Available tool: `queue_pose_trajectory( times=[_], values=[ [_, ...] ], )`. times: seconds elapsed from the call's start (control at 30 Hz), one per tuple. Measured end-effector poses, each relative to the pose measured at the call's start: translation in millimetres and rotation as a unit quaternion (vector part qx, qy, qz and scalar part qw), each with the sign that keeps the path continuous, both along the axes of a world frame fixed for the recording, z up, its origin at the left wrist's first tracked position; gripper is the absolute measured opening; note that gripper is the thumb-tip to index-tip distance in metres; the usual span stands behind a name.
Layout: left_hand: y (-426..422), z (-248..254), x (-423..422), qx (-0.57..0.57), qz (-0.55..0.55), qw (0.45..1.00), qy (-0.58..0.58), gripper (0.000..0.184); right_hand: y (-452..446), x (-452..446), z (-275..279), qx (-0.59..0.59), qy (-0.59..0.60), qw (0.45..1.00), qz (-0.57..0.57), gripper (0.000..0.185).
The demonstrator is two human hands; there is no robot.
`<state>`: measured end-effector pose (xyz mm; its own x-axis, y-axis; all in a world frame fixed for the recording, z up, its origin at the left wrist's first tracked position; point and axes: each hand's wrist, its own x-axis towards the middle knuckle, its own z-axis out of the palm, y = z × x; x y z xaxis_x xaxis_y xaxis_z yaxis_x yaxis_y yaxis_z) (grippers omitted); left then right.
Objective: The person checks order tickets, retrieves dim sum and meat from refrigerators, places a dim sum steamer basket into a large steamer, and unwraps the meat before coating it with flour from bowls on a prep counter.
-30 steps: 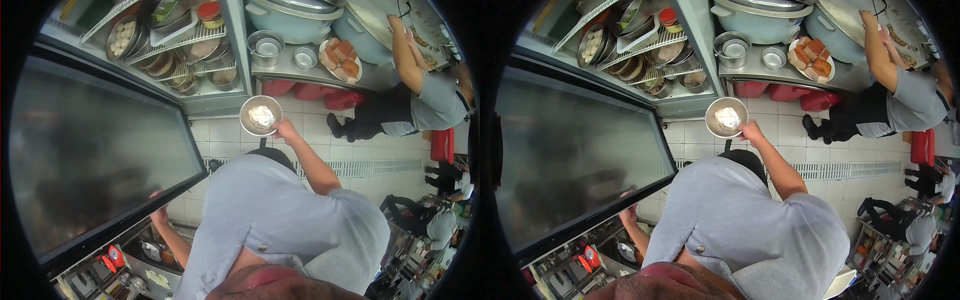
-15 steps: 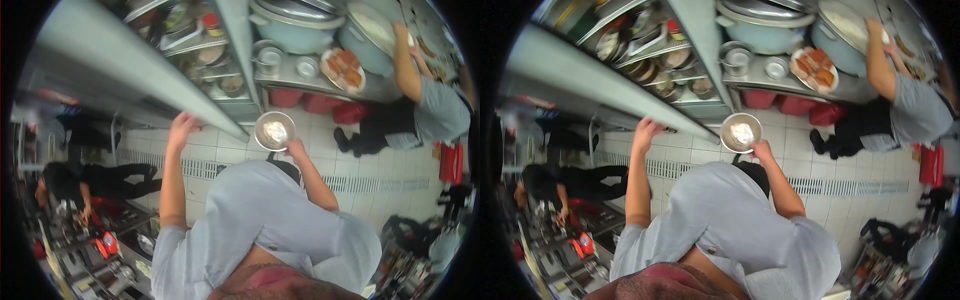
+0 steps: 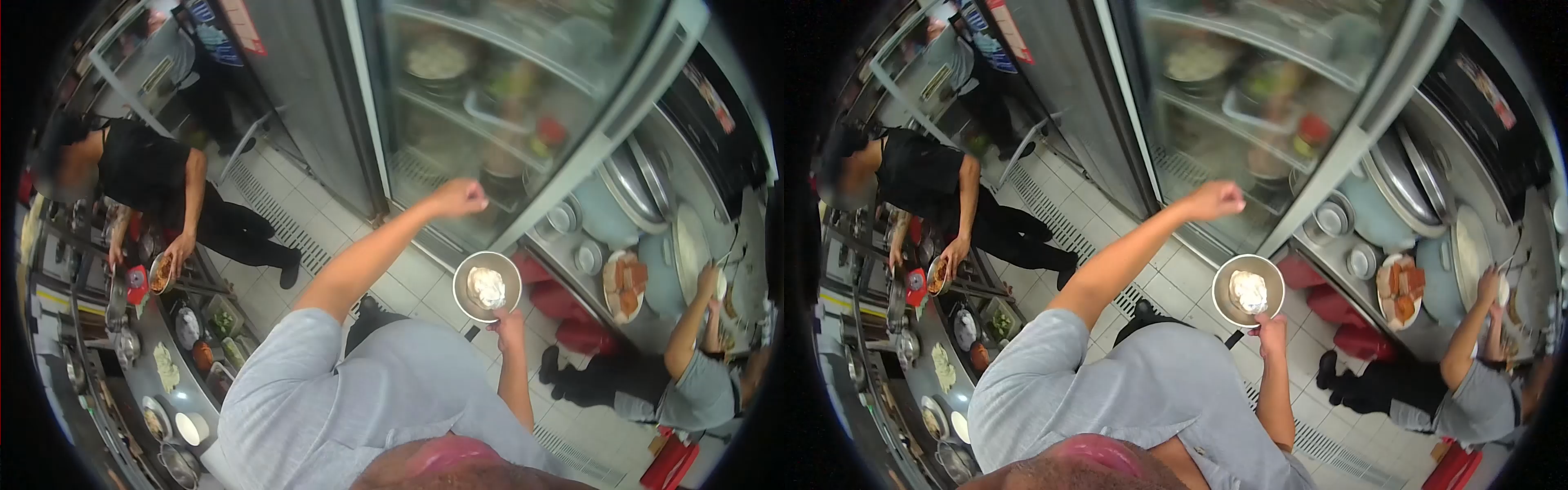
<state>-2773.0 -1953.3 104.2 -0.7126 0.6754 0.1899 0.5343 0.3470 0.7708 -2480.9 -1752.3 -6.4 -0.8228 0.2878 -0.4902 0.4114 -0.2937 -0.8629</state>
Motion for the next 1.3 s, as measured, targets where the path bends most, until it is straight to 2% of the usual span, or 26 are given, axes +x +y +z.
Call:
queue_pose_trajectory(
  times=[0.03,0.1,0.13,0.17,0.23,0.27,0.37,0.47,0.53,0.6,0.63,0.67,0.7,0.73,0.77,0.87,0.93,1.1,1.2,1.3],
  values=[
    [-29.9,-3.6,8.4,-0.052,-0.017,0.998,-0.003,0.050,-7.5,-14.5,9.5,0.006,0.007,1.000,0.017,0.029],
    [-95.3,-14.0,22.8,-0.182,-0.053,0.978,-0.092,0.056,-34.9,-46.8,30.3,0.012,0.022,0.999,0.046,0.029],
    [-122.7,-14.6,33.2,-0.183,-0.035,0.974,-0.129,0.056,-47.4,-64.0,43.9,0.025,0.018,0.997,0.077,0.028],
    [-148.8,-14.2,41.2,-0.181,-0.015,0.969,-0.166,0.056,-62.4,-81.6,56.6,0.037,0.026,0.993,0.108,0.027],
    [-199.2,-25.7,43.0,-0.056,0.035,0.955,-0.289,0.051,-99.1,-124.2,76.7,0.060,0.050,0.982,0.171,0.026],
    [-223.0,-30.9,39.0,0.009,0.058,0.937,-0.345,0.048,-118.4,-145.8,79.9,0.107,0.072,0.971,0.201,0.021],
    [-274.3,12.5,36.4,0.045,0.133,0.946,-0.293,0.042,-190.5,-202.5,122.5,0.111,0.060,0.955,0.268,0.022],
    [-338.1,31.6,22.6,0.069,0.238,0.932,-0.266,0.031,-247.8,-256.7,132.4,0.086,0.098,0.922,0.366,0.024],
    [-382.3,39.0,13.2,0.101,0.295,0.921,-0.233,0.025,-281.1,-292.3,150.0,0.037,0.123,0.880,0.457,0.040],
    [-416.6,64.0,0.9,0.109,0.352,0.906,-0.210,0.020,-305.5,-337.0,181.0,0.046,0.212,0.873,0.438,0.066],
    [-431.5,85.0,-1.6,0.097,0.382,0.894,-0.214,0.016,-310.7,-380.6,172.2,0.145,0.263,0.865,0.403,0.085],
    [-450.1,85.9,-10.7,0.100,0.393,0.890,-0.210,0.014,-327.6,-399.7,208.7,0.236,0.296,0.866,0.327,0.090],
    [-468.2,84.3,-18.9,0.103,0.404,0.885,-0.206,0.012,-334.2,-442.2,191.5,0.267,0.361,0.858,0.248,0.092],
    [-485.7,75.9,-27.9,0.116,0.408,0.881,-0.207,0.014,-339.2,-471.6,196.2,0.322,0.390,0.832,0.226,0.093],
    [-497.9,66.2,-36.1,0.133,0.423,0.873,-0.202,0.016,-348.4,-490.4,202.9,0.336,0.400,0.827,0.206,0.090],
    [-518.6,51.0,-48.2,0.164,0.463,0.847,-0.202,0.024,-358.1,-520.2,199.7,0.264,0.424,0.839,0.216,0.074],
    [-527.4,44.3,-53.1,0.237,0.503,0.803,-0.215,0.026,-364.6,-521.8,196.4,0.239,0.465,0.823,0.220,0.060],
    [-560.4,12.3,-76.8,0.345,0.552,0.730,-0.207,0.028,-374.5,-516.2,203.7,0.211,0.462,0.826,0.246,0.049],
    [-592.9,23.1,-95.3,0.356,0.565,0.710,-0.222,0.023,-394.7,-513.5,228.0,0.160,0.441,0.818,0.334,0.032],
    [-627.2,20.6,-103.7,0.396,0.573,0.682,-0.224,0.022,-431.0,-483.6,252.8,0.103,0.370,0.792,0.474,0.029]
  ],
)
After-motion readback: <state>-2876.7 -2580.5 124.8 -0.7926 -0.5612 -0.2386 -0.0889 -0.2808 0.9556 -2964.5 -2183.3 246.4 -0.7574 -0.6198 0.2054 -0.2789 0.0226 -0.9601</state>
